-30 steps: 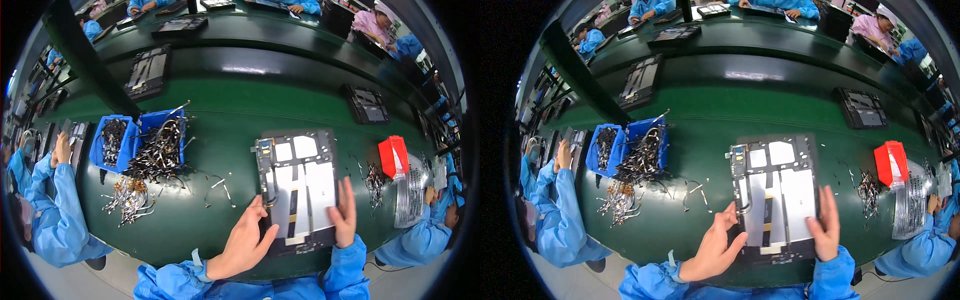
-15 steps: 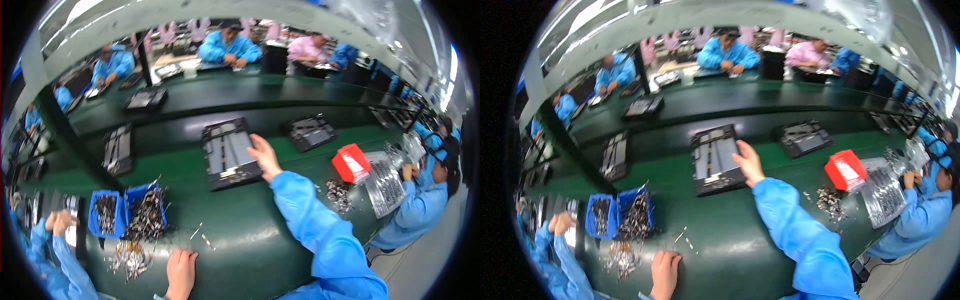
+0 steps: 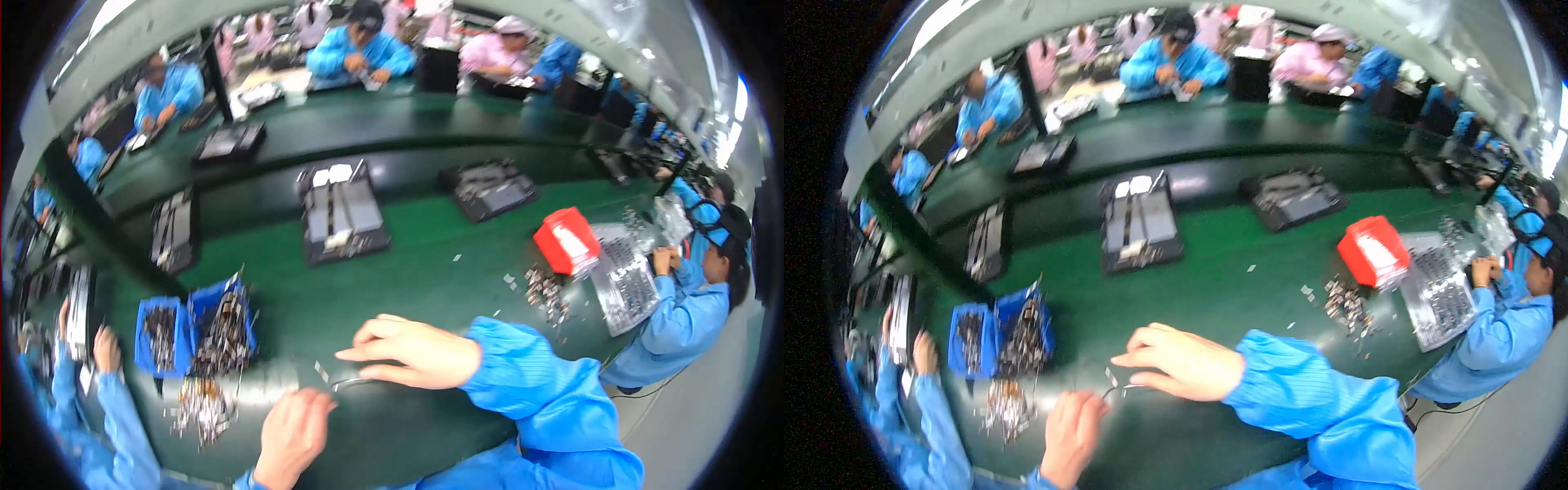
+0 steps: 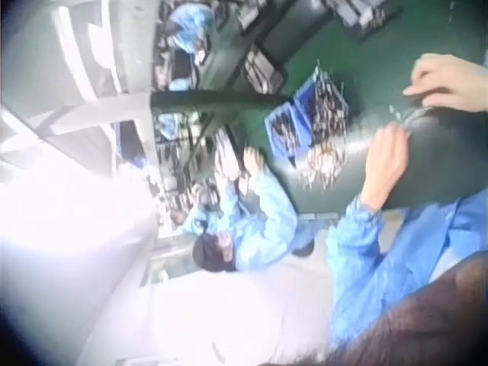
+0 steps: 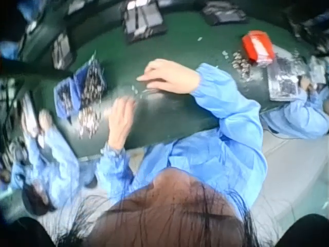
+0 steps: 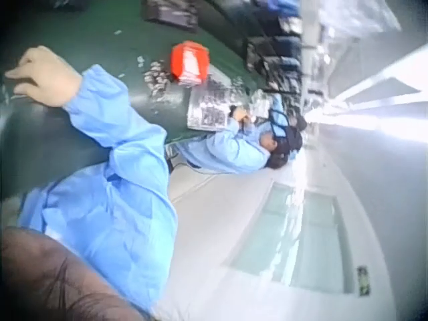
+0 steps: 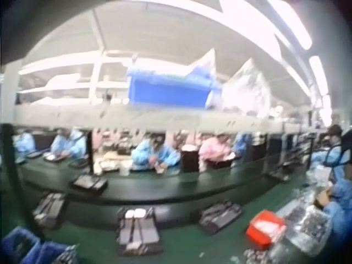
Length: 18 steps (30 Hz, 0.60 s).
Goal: The person takes tablet casings from a conveyor belt, attaches ribbon cables onto them by hand, and places the assembled tablet casings back onto the conveyor belt.
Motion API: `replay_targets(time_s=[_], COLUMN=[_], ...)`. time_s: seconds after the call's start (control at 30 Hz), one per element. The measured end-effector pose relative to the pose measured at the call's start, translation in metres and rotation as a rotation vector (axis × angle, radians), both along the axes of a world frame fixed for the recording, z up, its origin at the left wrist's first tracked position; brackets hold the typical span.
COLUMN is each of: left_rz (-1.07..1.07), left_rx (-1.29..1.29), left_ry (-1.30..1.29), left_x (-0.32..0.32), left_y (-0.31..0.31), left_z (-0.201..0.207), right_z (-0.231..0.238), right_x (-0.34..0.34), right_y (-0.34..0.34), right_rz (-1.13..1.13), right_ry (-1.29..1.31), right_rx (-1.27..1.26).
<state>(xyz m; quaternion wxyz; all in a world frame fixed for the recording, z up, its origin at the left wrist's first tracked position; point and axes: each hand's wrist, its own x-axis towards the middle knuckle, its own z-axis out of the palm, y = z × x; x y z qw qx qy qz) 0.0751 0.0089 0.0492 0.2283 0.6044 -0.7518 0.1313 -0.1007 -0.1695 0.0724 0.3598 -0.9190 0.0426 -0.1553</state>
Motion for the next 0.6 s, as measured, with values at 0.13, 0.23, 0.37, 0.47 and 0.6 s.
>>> replay_targets(time_s=[0.13, 0.23, 0.37, 0.47, 0.6], left_rz=[-0.278, -0.385, -0.525, -0.615, -0.638], left_rx=[-0.073, -0.107, -0.114, -0.127, -0.132], left_ry=[-0.125, -0.139, -0.054, -0.017, 0.105], left_x=[-0.013, -0.019, -0.028, -0.036, -0.039], left_y=[-0.027, -0.03, -0.035, -0.038, -0.042], left_z=[0.023, 0.021, 0.013, 0.01, 0.008], right_z=[-0.013, -0.02, -0.025, -0.021, -0.022], right_x=[-0.016, -0.023, -0.048, -0.066, -0.075], right_y=[0.017, 0.023, 0.023, 0.02, 0.028], right_rz=[-0.001, -0.012, 0.178, 0.137, 0.097], right_ry=[0.141, 0.241, 0.278, 0.426, 0.295], right_rx=[0.274, 0.467, 0.778, 1.114, 1.085])
